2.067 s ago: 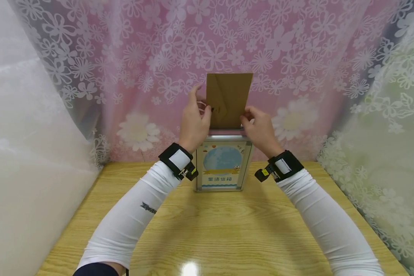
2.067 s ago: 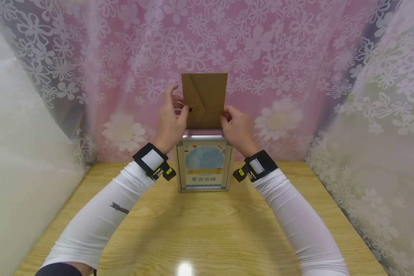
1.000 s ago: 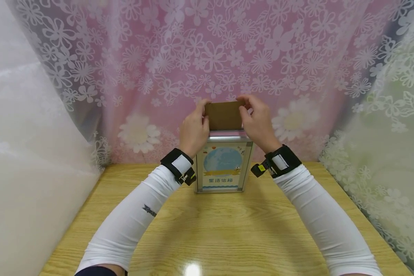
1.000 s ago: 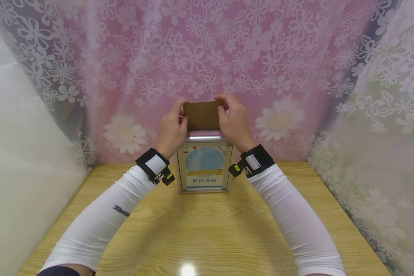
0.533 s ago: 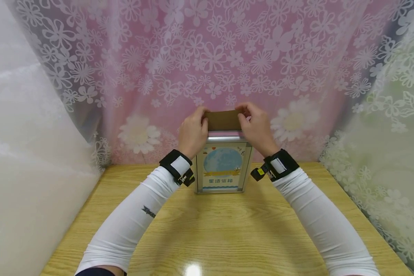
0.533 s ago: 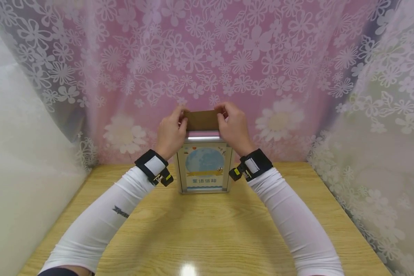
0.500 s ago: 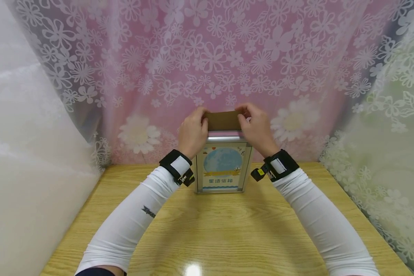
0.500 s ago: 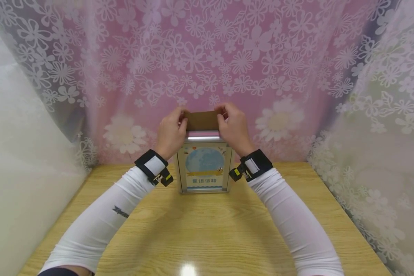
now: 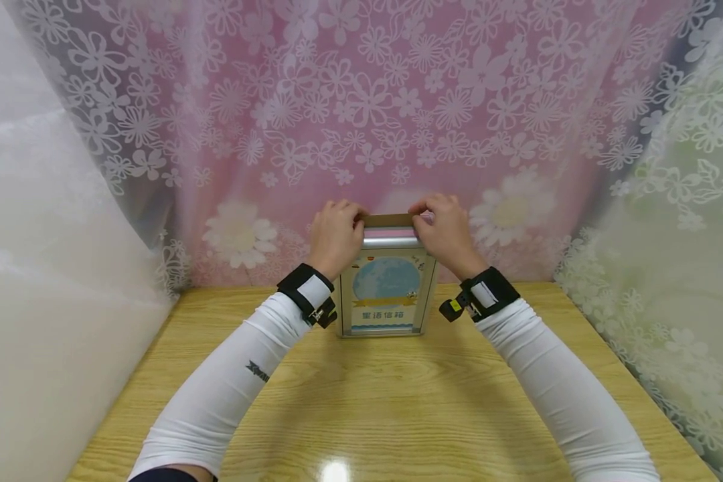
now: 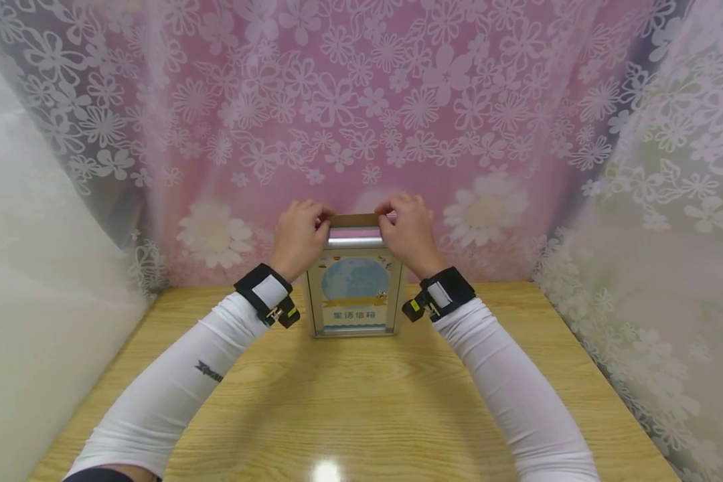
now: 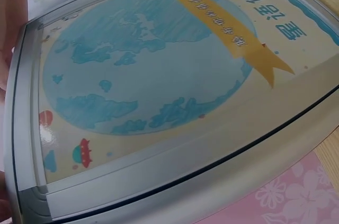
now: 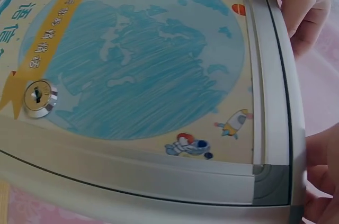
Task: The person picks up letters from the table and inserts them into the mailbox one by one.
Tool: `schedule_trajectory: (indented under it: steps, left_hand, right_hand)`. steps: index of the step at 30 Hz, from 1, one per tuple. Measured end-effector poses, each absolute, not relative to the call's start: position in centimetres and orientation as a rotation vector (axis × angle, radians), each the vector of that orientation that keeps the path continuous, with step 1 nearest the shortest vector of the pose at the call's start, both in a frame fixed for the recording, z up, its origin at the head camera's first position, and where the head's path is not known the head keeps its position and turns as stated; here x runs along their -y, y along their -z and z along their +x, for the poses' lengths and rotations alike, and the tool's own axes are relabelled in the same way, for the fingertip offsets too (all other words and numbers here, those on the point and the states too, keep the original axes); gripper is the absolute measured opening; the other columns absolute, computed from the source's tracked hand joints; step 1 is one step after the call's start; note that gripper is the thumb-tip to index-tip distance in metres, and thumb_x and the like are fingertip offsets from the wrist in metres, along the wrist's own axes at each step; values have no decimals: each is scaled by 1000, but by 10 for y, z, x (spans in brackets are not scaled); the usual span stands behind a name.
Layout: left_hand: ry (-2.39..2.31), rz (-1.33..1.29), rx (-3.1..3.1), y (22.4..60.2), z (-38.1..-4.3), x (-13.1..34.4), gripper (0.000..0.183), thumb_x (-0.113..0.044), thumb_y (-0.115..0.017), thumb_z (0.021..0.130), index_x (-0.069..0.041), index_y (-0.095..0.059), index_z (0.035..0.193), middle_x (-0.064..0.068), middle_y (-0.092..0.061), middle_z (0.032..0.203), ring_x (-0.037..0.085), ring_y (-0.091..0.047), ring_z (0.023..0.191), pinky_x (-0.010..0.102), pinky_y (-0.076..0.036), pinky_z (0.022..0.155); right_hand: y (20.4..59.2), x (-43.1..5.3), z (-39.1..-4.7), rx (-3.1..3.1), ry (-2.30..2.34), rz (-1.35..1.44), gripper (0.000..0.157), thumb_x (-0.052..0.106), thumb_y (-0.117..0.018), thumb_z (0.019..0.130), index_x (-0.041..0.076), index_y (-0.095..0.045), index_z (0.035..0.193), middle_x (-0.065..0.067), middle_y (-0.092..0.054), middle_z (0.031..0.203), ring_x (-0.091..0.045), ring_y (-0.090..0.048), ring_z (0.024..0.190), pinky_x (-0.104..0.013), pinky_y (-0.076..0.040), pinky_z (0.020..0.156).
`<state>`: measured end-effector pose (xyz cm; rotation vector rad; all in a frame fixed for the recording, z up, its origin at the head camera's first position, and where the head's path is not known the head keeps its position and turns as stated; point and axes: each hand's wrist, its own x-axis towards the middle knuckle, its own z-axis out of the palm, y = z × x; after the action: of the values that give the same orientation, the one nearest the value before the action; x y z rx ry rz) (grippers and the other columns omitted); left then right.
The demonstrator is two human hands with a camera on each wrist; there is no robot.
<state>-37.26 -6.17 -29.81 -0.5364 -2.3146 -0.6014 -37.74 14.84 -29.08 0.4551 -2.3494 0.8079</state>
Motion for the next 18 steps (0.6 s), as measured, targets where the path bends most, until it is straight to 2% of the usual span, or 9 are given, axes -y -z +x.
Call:
schedule_trajectory:
  steps: [6, 18]
  left_hand:
    - [548, -546, 2335, 301, -371, 61, 20, -14, -52, 96, -15, -73, 96, 2, -61, 93, 21, -50, 90, 43, -43, 80]
    - [499, -531, 2337, 305, -372, 56, 22, -16, -50, 98, -15, -72, 97, 1, -59, 94, 19, -47, 89, 42, -41, 80]
  right_hand:
    - [294, -150, -378, 2395, -778, 449, 13, 16, -62, 89, 12, -73, 94, -6, -62, 110, -26, -42, 105, -57, -26, 93]
    - [301, -154, -378, 2366, -795, 469, 17, 17, -58, 92, 11, -73, 93, -6, -63, 107, -26, -43, 98, -53, -27, 85]
